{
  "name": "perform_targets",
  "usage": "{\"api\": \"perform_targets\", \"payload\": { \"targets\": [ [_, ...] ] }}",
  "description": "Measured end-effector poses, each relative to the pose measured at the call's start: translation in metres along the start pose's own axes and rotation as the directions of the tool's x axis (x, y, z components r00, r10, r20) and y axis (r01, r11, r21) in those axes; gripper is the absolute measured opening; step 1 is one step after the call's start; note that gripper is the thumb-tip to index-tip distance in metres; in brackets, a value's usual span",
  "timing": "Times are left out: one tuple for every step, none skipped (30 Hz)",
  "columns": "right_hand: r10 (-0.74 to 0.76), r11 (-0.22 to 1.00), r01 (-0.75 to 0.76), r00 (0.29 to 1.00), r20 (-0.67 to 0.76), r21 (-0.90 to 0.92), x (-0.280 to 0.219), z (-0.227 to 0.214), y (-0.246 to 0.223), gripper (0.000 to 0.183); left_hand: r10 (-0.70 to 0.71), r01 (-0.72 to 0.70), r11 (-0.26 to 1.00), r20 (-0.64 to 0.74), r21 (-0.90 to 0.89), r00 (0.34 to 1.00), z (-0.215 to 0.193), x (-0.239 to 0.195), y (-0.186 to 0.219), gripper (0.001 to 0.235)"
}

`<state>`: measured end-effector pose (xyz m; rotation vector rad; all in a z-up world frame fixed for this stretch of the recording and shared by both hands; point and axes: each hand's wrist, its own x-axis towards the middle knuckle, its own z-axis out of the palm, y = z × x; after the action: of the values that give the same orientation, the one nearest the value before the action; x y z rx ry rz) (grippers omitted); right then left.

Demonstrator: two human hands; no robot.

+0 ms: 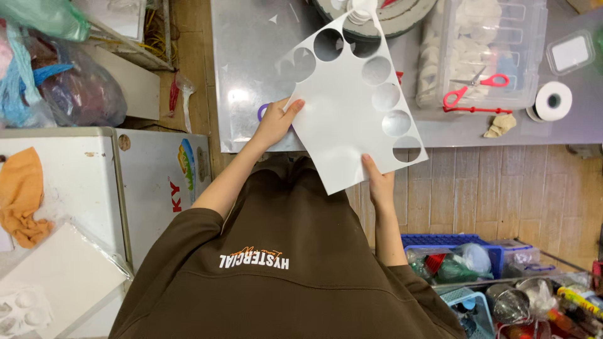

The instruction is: The person uses a purple paper punch to cut circles from a white sheet. They then fold the cut paper circles by hand and trim one using red scissors.

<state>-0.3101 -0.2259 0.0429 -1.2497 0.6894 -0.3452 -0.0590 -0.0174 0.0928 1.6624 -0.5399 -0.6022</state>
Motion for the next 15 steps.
{"api": "perform_targets", "payload": {
  "targets": [
    [-0.022, 0.996, 0.021, 1.0, -0.014, -0.087, 0.0, -0.004, -0.005, 0.053, -0.057, 0.06, 0.995, 0.033, -0.078, 0.998, 0.004, 0.0, 0.003, 0.05],
    [-0.044, 0.984, 0.039, 0.999, -0.026, -0.174, 0.0, -0.009, -0.011, 0.051, -0.112, 0.122, 0.981, 0.07, -0.152, 0.991, 0.007, -0.001, 0.006, 0.048],
    [-0.103, 0.971, 0.087, 0.993, -0.064, -0.221, 0.0, -0.021, -0.021, 0.051, -0.162, 0.184, 0.957, 0.114, -0.222, 0.98, 0.011, 0.001, 0.011, 0.045],
    [-0.163, 0.954, 0.132, 0.982, -0.098, -0.269, 0.0, -0.037, -0.034, 0.051, -0.111, 0.166, 0.948, 0.207, -0.273, 0.972, 0.013, 0.003, 0.017, 0.045],
    [-0.242, 0.929, 0.185, 0.959, -0.145, -0.322, 0.003, -0.056, -0.047, 0.051, -0.056, 0.156, 0.934, 0.296, -0.323, 0.953, 0.012, 0.004, 0.022, 0.046],
    [-0.32, 0.896, 0.233, 0.929, -0.186, -0.377, 0.01, -0.077, -0.063, 0.052, 0.002, 0.151, 0.916, 0.381, -0.372, 0.925, 0.012, 0.005, 0.027, 0.046],
    [-0.289, 0.945, 0.224, 0.914, -0.284, -0.239, 0.019, -0.098, -0.079, 0.047, 0.033, 0.134, 0.914, 0.4, -0.383, 0.916, 0.012, 0.005, 0.031, 0.044],
    [-0.379, 0.923, 0.382, 0.892, -0.247, -0.037, 0.028, -0.119, -0.096, 0.055, 0.064, 0.117, 0.911, 0.418, -0.394, 0.906, 0.013, 0.004, 0.034, 0.042],
    [-0.373, 0.913, 0.406, 0.87, -0.322, 0.039, 0.043, -0.138, -0.113, 0.055, 0.095, 0.1, 0.908, 0.433, -0.406, 0.896, 0.014, 0.004, 0.036, 0.04],
    [-0.387, 0.903, 0.425, 0.871, -0.301, 0.069, 0.052, -0.154, -0.127, 0.055, 0.067, 0.09, 0.938, 0.431, -0.335, 0.9, 0.015, 0.004, 0.037, 0.038],
    [-0.4, 0.892, 0.441, 0.873, -0.28, 0.1, 0.061, -0.17, -0.141, 0.055, 0.038, 0.082, 0.962, 0.425, -0.261, 0.905, 0.017, 0.003, 0.036, 0.036],
    [-0.343, 0.917, 0.385, 0.895, -0.287, 0.105, 0.076, -0.179, -0.15, 0.054, 0.011, 0.073, 0.98, 0.416, -0.185, 0.909, 0.017, 0.001, 0.035, 0.034],
    [-0.285, 0.938, 0.328, 0.913, -0.29, 0.111, 0.092, -0.188, -0.159, 0.053, -0.009, 0.079, 0.984, 0.402, -0.159, 0.916, 0.018, 0.0, 0.032, 0.033],
    [-0.243, 0.959, 0.275, 0.921, -0.304, 0.068, 0.106, -0.191, -0.162, 0.052, -0.027, 0.085, 0.987, 0.387, -0.133, 0.922, 0.018, -0.002, 0.029, 0.032],
    [-0.201, 0.975, 0.22, 0.928, -0.314, 0.026, 0.12, -0.194, -0.164, 0.052, -0.046, 0.091, 0.99, 0.367, -0.107, 0.929, 0.017, -0.005, 0.026, 0.032]
  ]
}}
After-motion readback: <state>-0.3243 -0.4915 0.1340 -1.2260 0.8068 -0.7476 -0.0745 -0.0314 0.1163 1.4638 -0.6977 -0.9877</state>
